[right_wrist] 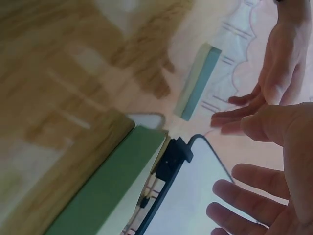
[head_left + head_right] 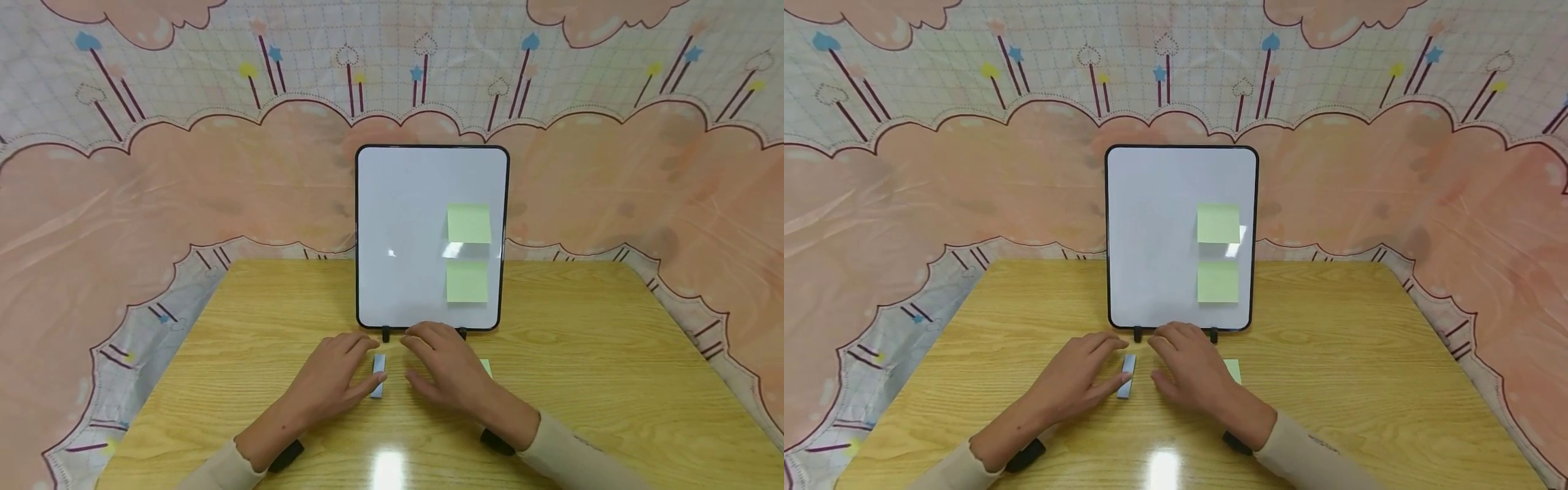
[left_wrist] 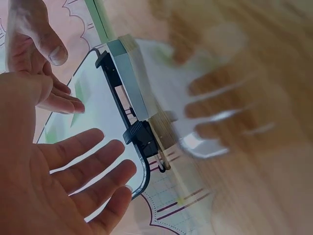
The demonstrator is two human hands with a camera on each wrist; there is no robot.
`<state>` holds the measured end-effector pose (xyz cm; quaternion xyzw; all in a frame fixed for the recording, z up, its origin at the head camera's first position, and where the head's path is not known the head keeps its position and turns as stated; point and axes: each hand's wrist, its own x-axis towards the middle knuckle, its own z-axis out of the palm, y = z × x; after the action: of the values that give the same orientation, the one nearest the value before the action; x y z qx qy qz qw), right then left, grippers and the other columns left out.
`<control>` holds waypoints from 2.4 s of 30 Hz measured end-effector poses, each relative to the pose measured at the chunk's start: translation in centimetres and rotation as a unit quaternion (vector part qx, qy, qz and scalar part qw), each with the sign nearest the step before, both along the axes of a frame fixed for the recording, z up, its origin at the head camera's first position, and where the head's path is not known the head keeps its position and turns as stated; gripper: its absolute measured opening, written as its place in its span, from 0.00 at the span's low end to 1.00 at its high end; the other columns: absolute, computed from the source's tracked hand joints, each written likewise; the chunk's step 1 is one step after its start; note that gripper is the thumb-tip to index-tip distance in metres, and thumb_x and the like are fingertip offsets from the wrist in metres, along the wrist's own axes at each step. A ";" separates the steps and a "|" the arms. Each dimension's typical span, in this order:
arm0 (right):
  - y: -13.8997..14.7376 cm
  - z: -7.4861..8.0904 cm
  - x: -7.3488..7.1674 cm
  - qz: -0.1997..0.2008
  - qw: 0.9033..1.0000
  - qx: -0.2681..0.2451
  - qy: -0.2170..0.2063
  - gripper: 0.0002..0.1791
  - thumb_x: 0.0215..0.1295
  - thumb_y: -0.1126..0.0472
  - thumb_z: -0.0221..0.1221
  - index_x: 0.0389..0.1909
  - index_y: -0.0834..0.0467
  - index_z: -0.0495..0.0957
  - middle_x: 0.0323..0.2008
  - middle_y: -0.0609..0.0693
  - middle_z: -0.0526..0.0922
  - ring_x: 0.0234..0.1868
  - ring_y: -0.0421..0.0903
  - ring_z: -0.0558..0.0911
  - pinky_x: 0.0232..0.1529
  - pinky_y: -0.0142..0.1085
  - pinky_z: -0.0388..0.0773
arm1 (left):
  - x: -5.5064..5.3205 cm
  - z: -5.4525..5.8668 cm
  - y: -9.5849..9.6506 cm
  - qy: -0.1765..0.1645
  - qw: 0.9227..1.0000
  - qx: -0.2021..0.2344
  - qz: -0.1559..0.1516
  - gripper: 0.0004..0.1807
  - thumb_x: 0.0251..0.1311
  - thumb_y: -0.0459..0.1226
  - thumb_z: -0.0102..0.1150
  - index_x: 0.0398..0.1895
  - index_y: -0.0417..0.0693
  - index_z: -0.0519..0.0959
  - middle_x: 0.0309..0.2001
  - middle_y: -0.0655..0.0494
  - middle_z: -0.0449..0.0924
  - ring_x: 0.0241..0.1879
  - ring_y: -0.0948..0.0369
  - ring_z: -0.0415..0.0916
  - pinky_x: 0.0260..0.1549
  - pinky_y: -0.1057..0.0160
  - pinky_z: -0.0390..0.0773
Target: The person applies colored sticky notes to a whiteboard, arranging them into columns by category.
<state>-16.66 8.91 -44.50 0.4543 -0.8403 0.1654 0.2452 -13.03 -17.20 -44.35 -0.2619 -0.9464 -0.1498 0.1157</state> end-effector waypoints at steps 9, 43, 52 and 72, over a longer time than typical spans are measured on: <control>-1.0 0.0 0.4 0.001 1.000 0.021 -0.020 0.28 0.60 0.54 0.77 0.59 0.59 0.83 0.58 0.52 0.83 0.63 0.52 0.80 0.66 0.50 0.76 | 0.5 -0.3 -0.9 -0.019 0.999 -0.028 -0.002 0.33 0.69 0.63 0.63 0.64 0.50 0.81 0.59 0.57 0.82 0.61 0.56 0.78 0.63 0.47 0.76; -4.2 0.0 0.5 0.000 0.985 0.121 -0.126 0.29 0.60 0.44 0.77 0.55 0.58 0.85 0.58 0.49 0.84 0.61 0.50 0.81 0.66 0.44 0.77 | -0.5 -1.3 -1.8 -0.078 0.996 -0.032 -0.039 0.38 0.60 0.60 0.74 0.68 0.51 0.79 0.67 0.56 0.76 0.70 0.54 0.71 0.67 0.45 0.71; -5.0 0.5 0.3 -0.002 0.976 0.150 -0.156 0.28 0.57 0.44 0.78 0.52 0.56 0.86 0.57 0.47 0.83 0.60 0.47 0.81 0.66 0.40 0.76 | -1.0 -1.1 -1.9 -0.089 0.995 -0.022 -0.045 0.38 0.57 0.60 0.76 0.66 0.51 0.79 0.66 0.57 0.75 0.68 0.55 0.71 0.63 0.46 0.74; -5.3 0.5 0.2 0.003 0.972 0.158 -0.175 0.22 0.59 0.45 0.77 0.48 0.55 0.89 0.56 0.49 0.83 0.57 0.47 0.81 0.60 0.38 0.79 | -1.2 -1.0 -2.1 -0.094 0.994 -0.008 -0.055 0.37 0.57 0.59 0.76 0.65 0.51 0.80 0.66 0.55 0.76 0.68 0.53 0.71 0.63 0.44 0.74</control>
<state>-16.43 3.65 -44.04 0.4540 -0.8842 0.1083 0.0188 -14.24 -19.30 -45.40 -0.2994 -0.9384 -0.1721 0.0155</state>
